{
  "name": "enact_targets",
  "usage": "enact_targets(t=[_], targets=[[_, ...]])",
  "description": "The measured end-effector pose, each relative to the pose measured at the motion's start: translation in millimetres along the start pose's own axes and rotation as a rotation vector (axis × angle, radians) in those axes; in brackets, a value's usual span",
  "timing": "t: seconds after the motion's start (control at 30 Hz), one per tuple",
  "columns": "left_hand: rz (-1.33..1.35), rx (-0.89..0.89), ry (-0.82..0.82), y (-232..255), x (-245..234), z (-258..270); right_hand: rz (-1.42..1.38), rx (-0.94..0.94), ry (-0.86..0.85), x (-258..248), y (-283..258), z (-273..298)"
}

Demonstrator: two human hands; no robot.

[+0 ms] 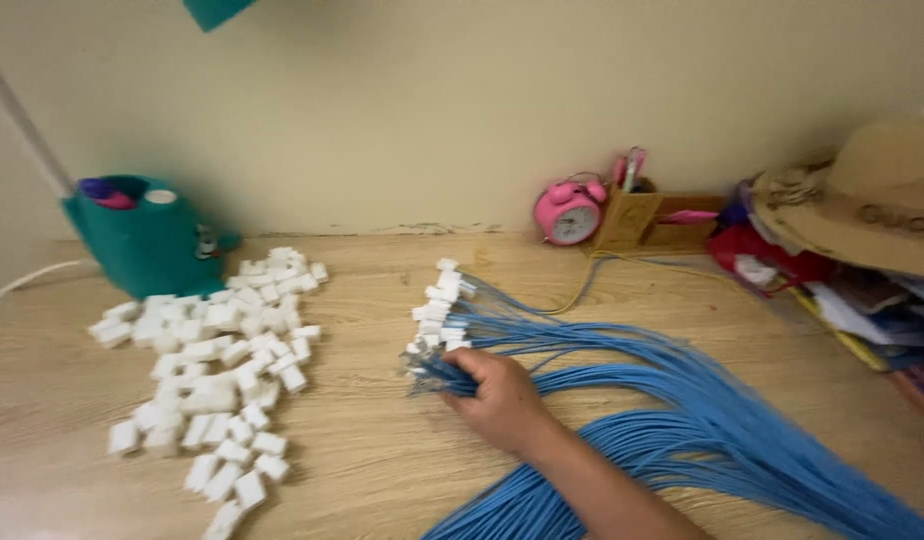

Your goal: Attaching and crimping white plastic connectors onto the ends of a bundle of blue electrical wires at a desk.

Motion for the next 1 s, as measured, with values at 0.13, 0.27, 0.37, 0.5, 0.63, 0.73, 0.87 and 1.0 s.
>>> enact_targets(t=[0.13,0.27,0.37,0.5,0.63,0.73,0.87,1.0], targets=[[-0.067,-0.093,0.064,-8,5,-1,0.076,0.031,0.012,6,7,0],[-0.139,-0.198,0.148,-55,26,-24,0.069,-0.023,0.040,13,25,-4],[-0.458,-0.352,-0.014,-124,72,-48,0.152,0.002,-0.006,9,13,-4],[-0.848,-0.138,0.015,-130,109,-62,0.168,0.185,-0.035,5,13,-2],[-1.133,-0.192,0.115,-163,130,-62,0.143,0.172,-0.021,7,23,-4],[-1.069,-0.479,-0.099,-171,129,-61,0.190,0.157,-0.039,3,7,-3],[-1.081,-0.471,-0.063,-176,130,-63,0.130,0.132,-0.020,5,16,-3],[-1.091,-0.408,-0.022,-185,134,-68,0.120,0.172,-0.032,5,21,-3]])
Point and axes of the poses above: each hand's wrist, its own z-axis away from the middle knuckle, its own x-axis out of the palm, y = z × x, the point moved 8 cm from there along -z, towards the middle knuckle, and after that the axes turned 6 degrees about x, right-handed, at the moved point
